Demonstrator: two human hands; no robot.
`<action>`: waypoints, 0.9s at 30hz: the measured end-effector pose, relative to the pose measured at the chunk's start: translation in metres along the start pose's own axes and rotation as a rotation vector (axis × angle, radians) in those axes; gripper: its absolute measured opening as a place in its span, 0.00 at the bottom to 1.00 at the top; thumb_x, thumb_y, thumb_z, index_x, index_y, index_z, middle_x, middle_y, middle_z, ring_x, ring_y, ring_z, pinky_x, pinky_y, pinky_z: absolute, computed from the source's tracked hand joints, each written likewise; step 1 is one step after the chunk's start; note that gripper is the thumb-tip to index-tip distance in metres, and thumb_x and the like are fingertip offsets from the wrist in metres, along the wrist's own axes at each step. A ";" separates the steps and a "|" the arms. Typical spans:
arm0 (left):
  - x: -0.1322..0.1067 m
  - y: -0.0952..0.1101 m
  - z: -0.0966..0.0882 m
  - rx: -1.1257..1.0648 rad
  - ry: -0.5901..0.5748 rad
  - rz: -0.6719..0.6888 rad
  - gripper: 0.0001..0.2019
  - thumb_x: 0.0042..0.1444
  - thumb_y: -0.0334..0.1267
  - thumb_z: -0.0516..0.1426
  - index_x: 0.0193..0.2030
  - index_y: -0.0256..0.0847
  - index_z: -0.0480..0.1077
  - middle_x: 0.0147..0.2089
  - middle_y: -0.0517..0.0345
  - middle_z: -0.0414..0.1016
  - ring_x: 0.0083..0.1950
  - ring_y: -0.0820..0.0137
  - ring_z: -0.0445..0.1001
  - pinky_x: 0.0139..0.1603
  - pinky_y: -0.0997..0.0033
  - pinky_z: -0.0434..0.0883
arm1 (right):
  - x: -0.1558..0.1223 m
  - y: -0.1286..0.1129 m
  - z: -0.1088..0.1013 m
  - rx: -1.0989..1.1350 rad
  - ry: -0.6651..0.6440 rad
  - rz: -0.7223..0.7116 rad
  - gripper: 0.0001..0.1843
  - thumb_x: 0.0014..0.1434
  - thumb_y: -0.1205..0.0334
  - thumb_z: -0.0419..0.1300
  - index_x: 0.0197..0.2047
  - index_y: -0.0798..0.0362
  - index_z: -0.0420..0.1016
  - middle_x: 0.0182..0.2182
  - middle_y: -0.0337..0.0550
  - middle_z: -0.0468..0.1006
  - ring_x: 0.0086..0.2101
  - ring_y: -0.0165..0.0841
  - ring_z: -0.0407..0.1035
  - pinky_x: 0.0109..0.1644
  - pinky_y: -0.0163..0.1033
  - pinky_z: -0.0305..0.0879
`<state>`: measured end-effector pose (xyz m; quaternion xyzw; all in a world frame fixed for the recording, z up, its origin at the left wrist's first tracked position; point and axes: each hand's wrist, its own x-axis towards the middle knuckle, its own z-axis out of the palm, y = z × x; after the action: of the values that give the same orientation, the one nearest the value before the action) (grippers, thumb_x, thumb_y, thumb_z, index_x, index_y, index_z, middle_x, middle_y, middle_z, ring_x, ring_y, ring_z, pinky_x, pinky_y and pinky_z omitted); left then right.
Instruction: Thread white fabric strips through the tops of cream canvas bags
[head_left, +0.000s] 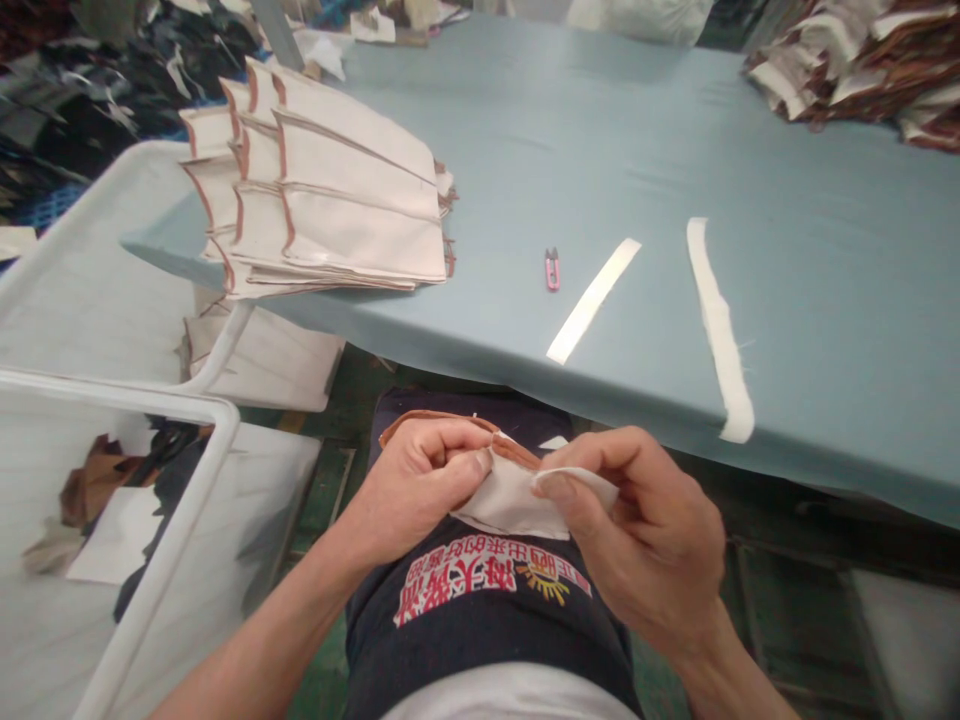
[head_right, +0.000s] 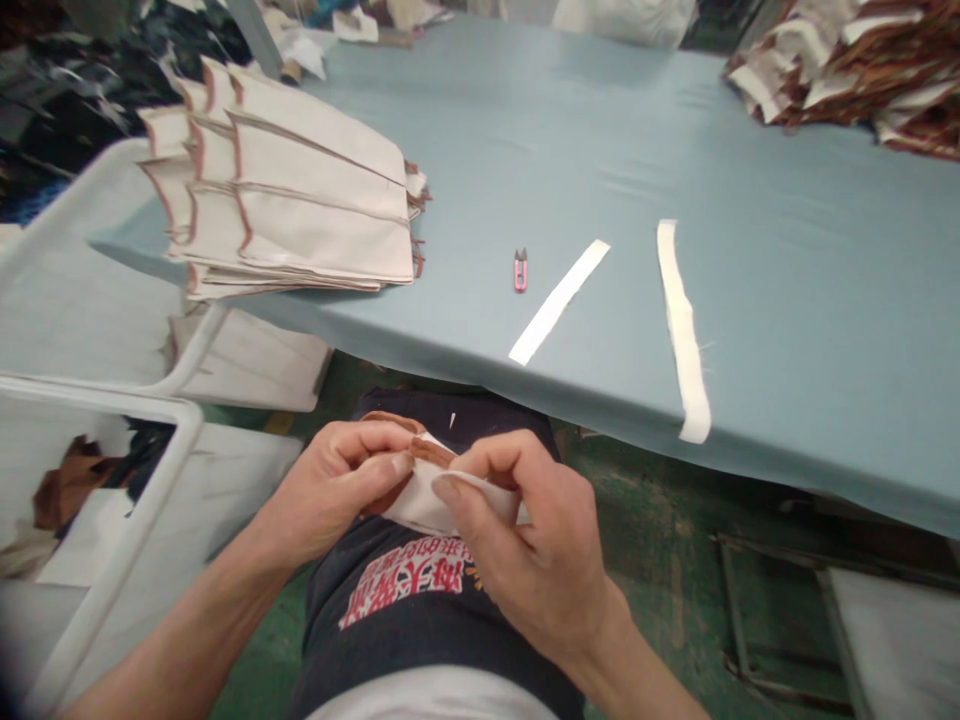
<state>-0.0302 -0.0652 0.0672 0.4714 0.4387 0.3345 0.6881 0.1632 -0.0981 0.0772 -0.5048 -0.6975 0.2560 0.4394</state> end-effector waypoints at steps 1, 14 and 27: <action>0.000 0.000 0.000 -0.011 -0.001 0.002 0.10 0.58 0.34 0.58 0.34 0.34 0.82 0.34 0.57 0.77 0.22 0.82 0.56 0.23 0.80 0.57 | 0.000 0.000 0.000 -0.034 -0.020 -0.060 0.06 0.67 0.64 0.64 0.38 0.47 0.70 0.32 0.37 0.85 0.29 0.32 0.79 0.30 0.34 0.70; -0.005 0.003 0.001 -0.034 -0.051 -0.176 0.12 0.58 0.43 0.59 0.29 0.36 0.71 0.20 0.69 0.57 0.21 0.80 0.49 0.20 0.76 0.46 | 0.006 0.034 0.007 -0.380 -0.142 -0.680 0.07 0.73 0.67 0.53 0.40 0.49 0.66 0.47 0.51 0.87 0.24 0.31 0.71 0.28 0.40 0.62; 0.000 -0.003 -0.005 -0.066 -0.132 -0.199 0.18 0.60 0.46 0.59 0.24 0.37 0.65 0.19 0.68 0.56 0.21 0.80 0.48 0.22 0.73 0.45 | 0.012 0.046 0.000 -0.321 -0.176 -0.746 0.06 0.70 0.69 0.58 0.40 0.49 0.67 0.47 0.51 0.87 0.26 0.31 0.74 0.30 0.40 0.61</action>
<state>-0.0344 -0.0640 0.0637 0.4235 0.4258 0.2470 0.7605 0.1842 -0.0702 0.0447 -0.2560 -0.8984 0.0095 0.3567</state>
